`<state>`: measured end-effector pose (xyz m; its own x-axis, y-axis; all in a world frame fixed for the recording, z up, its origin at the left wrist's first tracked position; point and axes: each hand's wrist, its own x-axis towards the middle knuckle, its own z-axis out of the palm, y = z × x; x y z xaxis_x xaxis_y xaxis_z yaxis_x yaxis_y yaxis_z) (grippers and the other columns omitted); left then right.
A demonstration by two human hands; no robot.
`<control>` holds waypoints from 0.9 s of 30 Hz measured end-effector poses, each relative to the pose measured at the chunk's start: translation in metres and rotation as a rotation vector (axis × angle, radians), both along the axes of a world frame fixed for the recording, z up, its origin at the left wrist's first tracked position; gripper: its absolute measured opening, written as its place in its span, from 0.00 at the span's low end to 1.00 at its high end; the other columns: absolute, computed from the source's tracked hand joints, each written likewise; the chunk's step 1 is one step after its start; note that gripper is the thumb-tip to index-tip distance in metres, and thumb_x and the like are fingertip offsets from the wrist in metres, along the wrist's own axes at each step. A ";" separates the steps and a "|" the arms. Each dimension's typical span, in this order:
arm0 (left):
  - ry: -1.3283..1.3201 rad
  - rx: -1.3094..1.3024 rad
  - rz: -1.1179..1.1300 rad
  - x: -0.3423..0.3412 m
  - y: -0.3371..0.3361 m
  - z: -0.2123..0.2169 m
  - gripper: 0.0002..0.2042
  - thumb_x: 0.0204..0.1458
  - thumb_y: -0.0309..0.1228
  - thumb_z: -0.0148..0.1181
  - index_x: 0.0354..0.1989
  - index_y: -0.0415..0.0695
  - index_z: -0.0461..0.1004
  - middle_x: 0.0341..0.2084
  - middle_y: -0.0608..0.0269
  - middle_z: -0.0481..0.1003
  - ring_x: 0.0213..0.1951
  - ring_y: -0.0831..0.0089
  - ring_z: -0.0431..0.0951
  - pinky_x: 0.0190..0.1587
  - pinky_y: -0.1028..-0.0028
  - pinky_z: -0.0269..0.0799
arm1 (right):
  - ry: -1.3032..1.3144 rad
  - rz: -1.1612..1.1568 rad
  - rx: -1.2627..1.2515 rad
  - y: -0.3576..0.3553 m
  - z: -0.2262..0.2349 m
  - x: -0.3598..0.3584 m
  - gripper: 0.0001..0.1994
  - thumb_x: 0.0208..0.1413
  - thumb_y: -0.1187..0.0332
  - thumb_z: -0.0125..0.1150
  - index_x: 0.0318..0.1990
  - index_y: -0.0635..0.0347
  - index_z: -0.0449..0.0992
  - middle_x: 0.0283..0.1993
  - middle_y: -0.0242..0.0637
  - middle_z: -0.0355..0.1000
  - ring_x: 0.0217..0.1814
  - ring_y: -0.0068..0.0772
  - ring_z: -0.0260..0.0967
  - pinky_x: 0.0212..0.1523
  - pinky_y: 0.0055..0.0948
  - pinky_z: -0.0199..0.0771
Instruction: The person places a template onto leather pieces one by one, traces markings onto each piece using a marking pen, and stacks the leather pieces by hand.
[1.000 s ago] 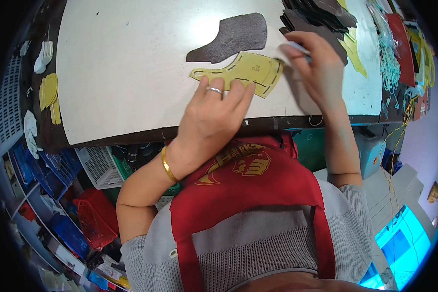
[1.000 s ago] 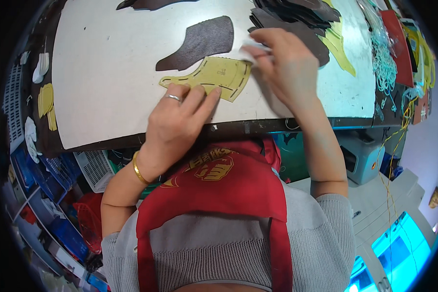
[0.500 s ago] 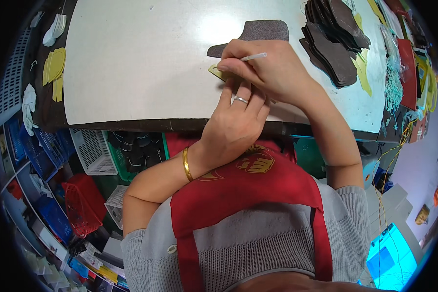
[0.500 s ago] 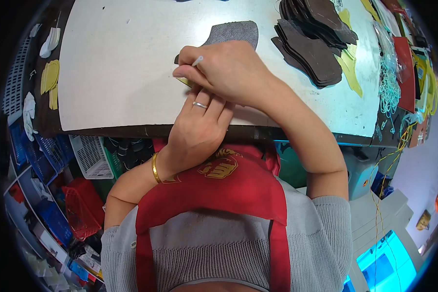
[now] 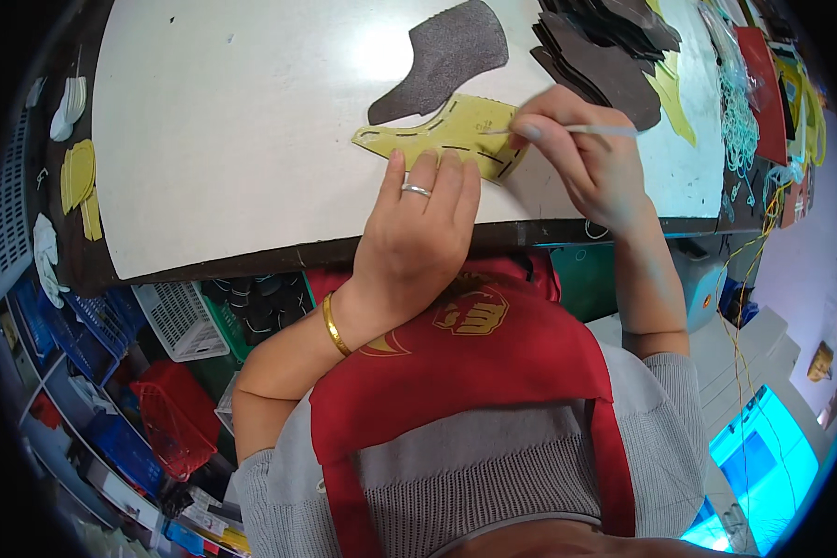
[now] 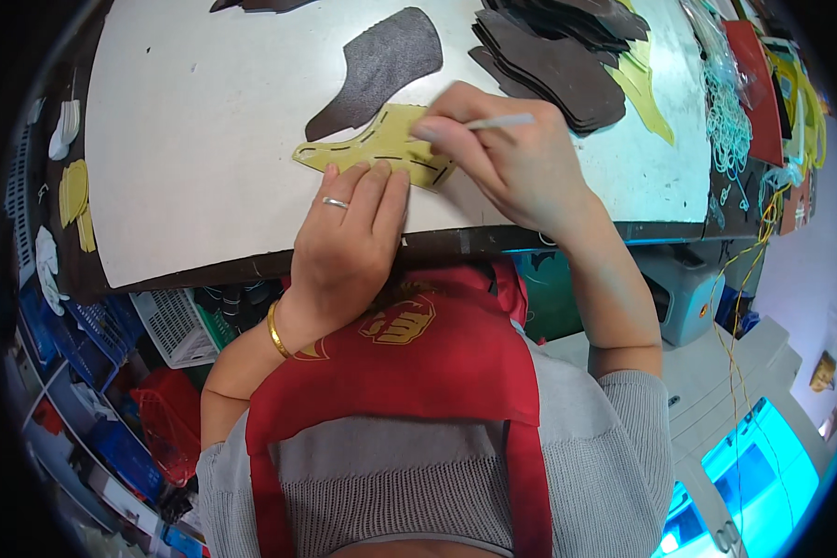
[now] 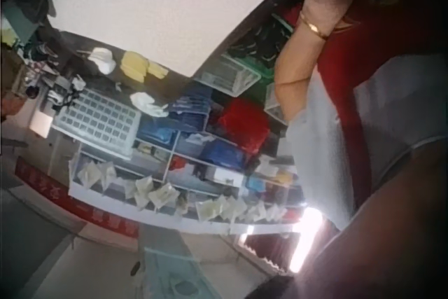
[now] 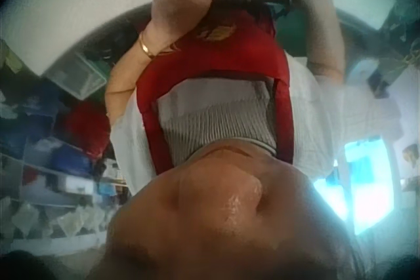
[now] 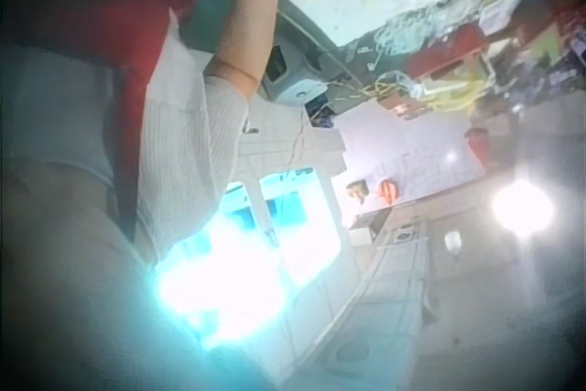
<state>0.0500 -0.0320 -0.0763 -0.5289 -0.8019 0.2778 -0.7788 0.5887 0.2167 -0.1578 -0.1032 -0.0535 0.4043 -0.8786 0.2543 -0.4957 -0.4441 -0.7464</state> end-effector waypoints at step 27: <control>-0.014 -0.147 0.069 -0.002 -0.013 -0.007 0.16 0.44 0.27 0.63 0.45 0.50 0.81 0.34 0.68 0.76 0.35 0.70 0.78 0.31 0.73 0.78 | 0.239 -0.338 0.153 -0.005 -0.011 0.002 0.13 0.67 0.61 0.55 0.45 0.62 0.76 0.38 0.46 0.77 0.45 0.51 0.77 0.43 0.40 0.77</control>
